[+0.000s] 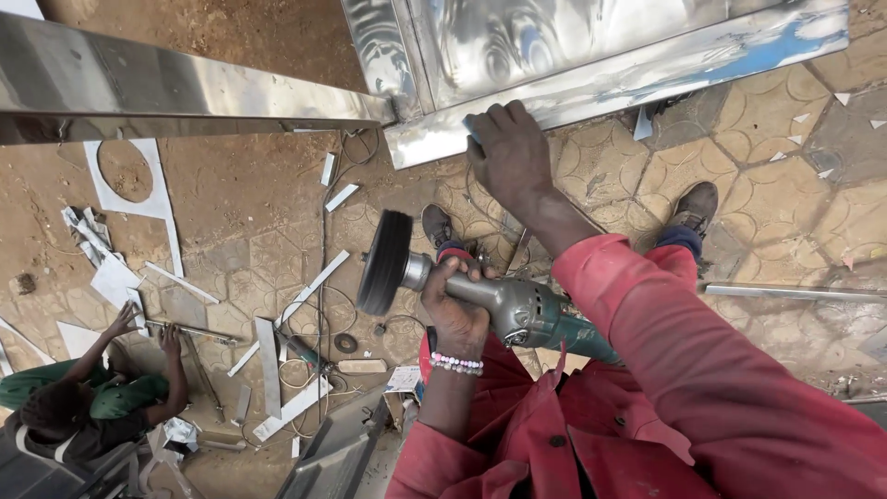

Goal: Using an angle grinder with a brush attachment to polish and finish the surfaces of a stainless steel fabrication.

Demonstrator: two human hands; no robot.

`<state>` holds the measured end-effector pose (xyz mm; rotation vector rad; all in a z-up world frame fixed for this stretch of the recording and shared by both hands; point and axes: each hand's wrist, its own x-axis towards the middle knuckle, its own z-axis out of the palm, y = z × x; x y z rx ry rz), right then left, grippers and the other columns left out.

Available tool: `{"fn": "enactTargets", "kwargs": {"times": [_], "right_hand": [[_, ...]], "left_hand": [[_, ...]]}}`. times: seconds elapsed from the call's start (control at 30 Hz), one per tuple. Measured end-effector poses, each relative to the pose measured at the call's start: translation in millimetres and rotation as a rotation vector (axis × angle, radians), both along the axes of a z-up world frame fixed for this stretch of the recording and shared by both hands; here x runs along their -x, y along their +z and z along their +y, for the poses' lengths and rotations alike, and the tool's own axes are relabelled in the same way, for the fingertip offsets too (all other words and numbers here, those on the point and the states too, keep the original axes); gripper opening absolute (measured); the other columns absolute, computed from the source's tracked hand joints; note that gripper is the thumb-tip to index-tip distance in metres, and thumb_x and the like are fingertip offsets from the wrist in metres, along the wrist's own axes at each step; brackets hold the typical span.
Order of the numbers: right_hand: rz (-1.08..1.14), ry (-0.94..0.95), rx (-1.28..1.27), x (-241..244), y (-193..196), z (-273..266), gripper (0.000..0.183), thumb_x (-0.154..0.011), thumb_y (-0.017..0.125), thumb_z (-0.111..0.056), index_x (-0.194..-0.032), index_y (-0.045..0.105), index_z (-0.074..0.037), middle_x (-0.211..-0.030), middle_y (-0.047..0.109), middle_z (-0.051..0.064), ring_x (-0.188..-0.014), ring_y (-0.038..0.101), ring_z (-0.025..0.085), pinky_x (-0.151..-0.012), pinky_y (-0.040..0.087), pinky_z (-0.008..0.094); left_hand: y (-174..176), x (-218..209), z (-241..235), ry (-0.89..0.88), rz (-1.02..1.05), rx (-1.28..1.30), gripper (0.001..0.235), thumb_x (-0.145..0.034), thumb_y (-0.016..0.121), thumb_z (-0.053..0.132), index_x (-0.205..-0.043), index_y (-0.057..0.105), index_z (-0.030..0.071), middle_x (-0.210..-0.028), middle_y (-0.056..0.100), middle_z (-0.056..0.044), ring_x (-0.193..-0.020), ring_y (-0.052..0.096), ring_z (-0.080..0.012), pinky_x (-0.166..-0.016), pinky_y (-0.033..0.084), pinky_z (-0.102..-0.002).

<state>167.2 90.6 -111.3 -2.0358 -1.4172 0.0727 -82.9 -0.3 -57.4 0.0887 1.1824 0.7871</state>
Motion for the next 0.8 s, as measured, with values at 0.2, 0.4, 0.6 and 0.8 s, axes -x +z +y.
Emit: {"fn": "enactTargets", "kwargs": {"times": [0.2,0.4,0.6,0.8], "right_hand": [[-0.044,-0.287,0.146,-93.4,-28.3,-56.8,0.026,-0.124,0.103,-0.030,-0.114,0.084,-0.015,-0.105,0.077,0.004,-0.098,0.067,0.025,-0.069,0.057,0.040],[-0.087,-0.167,0.208,46.2,-11.5,23.3,0.016,-0.114,0.100,-0.033,-0.117,0.088,-0.022,-0.107,0.081,0.001,-0.108,0.071,0.026,-0.084,0.062,0.039],[-0.169,0.235,0.380,90.0,-6.6,36.2,0.037,-0.119,0.082,-0.051,-0.137,0.082,-0.019,-0.118,0.078,0.001,-0.110,0.064,0.025,-0.094,0.059,0.042],[-0.219,-0.426,0.080,-125.3,-38.3,-95.2,0.051,-0.150,0.102,-0.031,-0.100,0.102,-0.038,-0.102,0.076,-0.009,-0.109,0.068,0.021,-0.101,0.053,0.042]], "left_hand": [[42.9,10.0,20.1,0.199,0.056,0.126,0.021,-0.088,0.089,0.020,-0.080,0.071,0.015,-0.071,0.065,-0.004,-0.069,0.065,-0.0269,-0.078,0.061,-0.049],[30.0,34.2,21.2,0.246,0.059,0.108,0.018,-0.088,0.089,0.019,-0.083,0.072,0.015,-0.070,0.066,-0.006,-0.068,0.065,-0.0252,-0.080,0.061,-0.046],[54.9,52.2,13.8,0.190,0.085,0.013,0.019,-0.089,0.087,0.020,-0.082,0.071,0.015,-0.072,0.066,-0.006,-0.071,0.068,-0.0291,-0.080,0.061,-0.048],[42.0,70.2,18.5,0.148,0.027,0.086,0.024,-0.093,0.087,0.027,-0.079,0.072,0.014,-0.071,0.070,-0.005,-0.074,0.074,-0.0314,-0.085,0.060,-0.050]]}}
